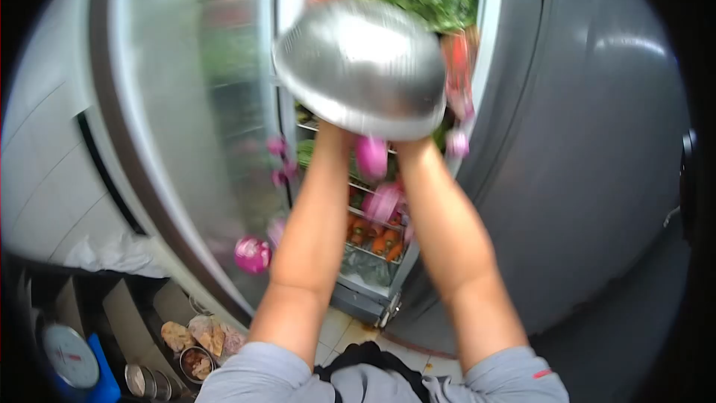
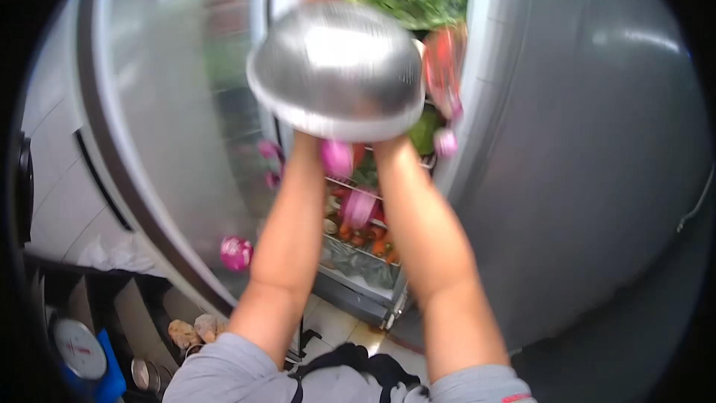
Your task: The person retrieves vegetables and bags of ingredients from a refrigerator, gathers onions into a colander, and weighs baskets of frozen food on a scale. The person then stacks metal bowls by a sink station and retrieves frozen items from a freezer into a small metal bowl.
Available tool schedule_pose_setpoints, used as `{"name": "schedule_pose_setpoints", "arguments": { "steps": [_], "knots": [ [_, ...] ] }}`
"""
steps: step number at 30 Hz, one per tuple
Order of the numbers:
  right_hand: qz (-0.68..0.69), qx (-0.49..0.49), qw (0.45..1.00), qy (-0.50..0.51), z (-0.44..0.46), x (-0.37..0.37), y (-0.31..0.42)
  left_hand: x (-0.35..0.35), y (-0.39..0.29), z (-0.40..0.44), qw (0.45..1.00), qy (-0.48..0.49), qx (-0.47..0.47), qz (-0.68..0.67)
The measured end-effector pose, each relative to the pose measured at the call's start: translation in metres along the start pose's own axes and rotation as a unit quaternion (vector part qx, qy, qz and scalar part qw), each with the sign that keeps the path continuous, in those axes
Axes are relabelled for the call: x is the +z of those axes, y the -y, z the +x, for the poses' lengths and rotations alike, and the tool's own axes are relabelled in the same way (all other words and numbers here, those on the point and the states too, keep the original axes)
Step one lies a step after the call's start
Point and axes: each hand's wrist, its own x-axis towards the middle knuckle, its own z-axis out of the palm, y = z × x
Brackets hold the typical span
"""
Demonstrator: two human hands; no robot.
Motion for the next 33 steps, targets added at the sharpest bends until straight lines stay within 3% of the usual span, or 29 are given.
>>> {"name": "schedule_pose_setpoints", "arguments": {
  "steps": [2,7,12,16,21,33],
  "knots": [
    [0.021,0.055,0.997,-0.052,-0.074,-0.003,-0.044,-0.027,-0.005,-0.057,0.994,-0.058,-0.006,0.089],
    [0.047,0.262,0.940,-0.211,-0.309,-0.021,-0.158,-0.142,0.024,-0.241,0.932,-0.185,-0.204,0.237],
    [0.075,0.469,0.791,-0.386,-0.581,-0.011,-0.191,-0.240,0.017,-0.506,0.753,-0.299,-0.485,0.329],
    [0.117,0.567,0.675,-0.458,-0.728,0.030,-0.173,-0.275,-0.033,-0.654,0.612,-0.375,-0.601,0.351],
    [0.161,0.609,0.598,-0.496,-0.813,0.072,-0.130,-0.271,-0.076,-0.735,0.540,-0.415,-0.639,0.358],
    [0.234,0.616,0.576,-0.485,-0.858,0.087,-0.073,-0.225,-0.090,-0.780,0.547,-0.427,-0.623,0.362]
  ]
}}
